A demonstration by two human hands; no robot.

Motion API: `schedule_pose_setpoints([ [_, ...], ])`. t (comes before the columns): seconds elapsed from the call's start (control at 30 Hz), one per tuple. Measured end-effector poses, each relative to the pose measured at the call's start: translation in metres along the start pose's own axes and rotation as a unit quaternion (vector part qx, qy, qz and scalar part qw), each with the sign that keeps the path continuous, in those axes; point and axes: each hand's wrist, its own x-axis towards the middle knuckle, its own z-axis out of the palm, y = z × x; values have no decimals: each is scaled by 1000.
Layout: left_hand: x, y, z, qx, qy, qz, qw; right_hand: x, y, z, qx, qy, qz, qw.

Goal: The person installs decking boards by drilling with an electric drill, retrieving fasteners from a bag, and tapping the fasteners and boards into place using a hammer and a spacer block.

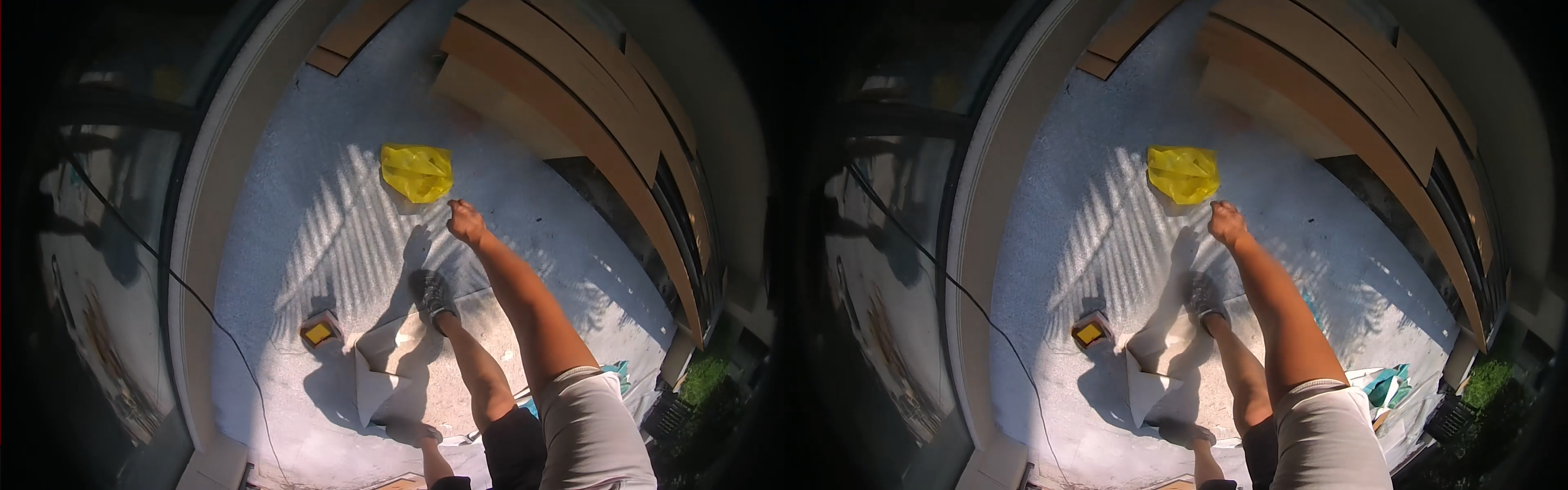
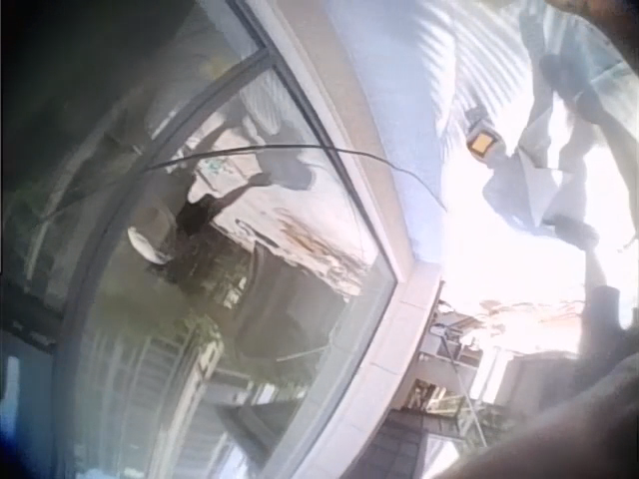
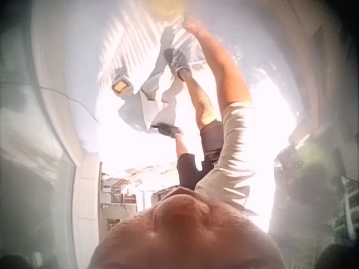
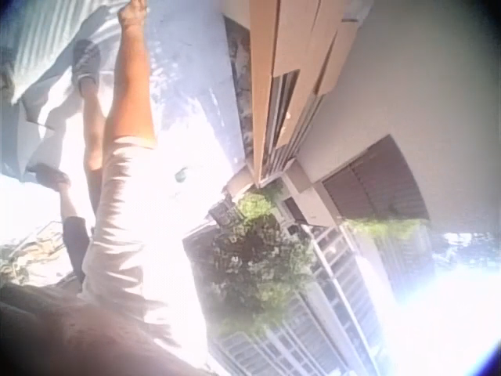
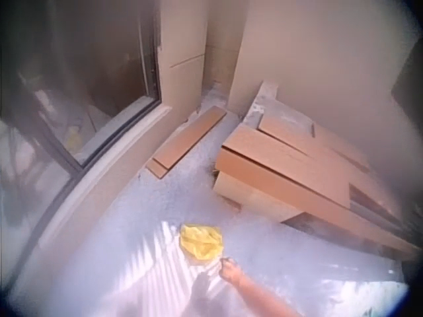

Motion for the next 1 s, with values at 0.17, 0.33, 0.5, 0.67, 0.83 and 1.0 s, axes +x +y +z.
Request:
schedule_pose_setpoints([
  [0.17,15,14,51,-22,7,-65,998,71,26,29,-63,34,-82,994],
  [0.33,-17,5,52,-23,27,-113,993,14,19,17,-183,-47,-145,971],
  [0.5,-85,-35,47,-31,11,-141,989,-81,-76,-103,-51,-53,-181,981],
  [0.67,-198,-159,21,122,-27,-54,991,-204,-162,-187,-26,-184,-238,953],
  [0.83,-235,-247,17,-64,104,-7,992,-406,-257,-281,128,-243,-432,859],
  [1.0,-205,-167,-31,-517,9,191,834,-577,-321,-405,161,-354,-643,660],
])
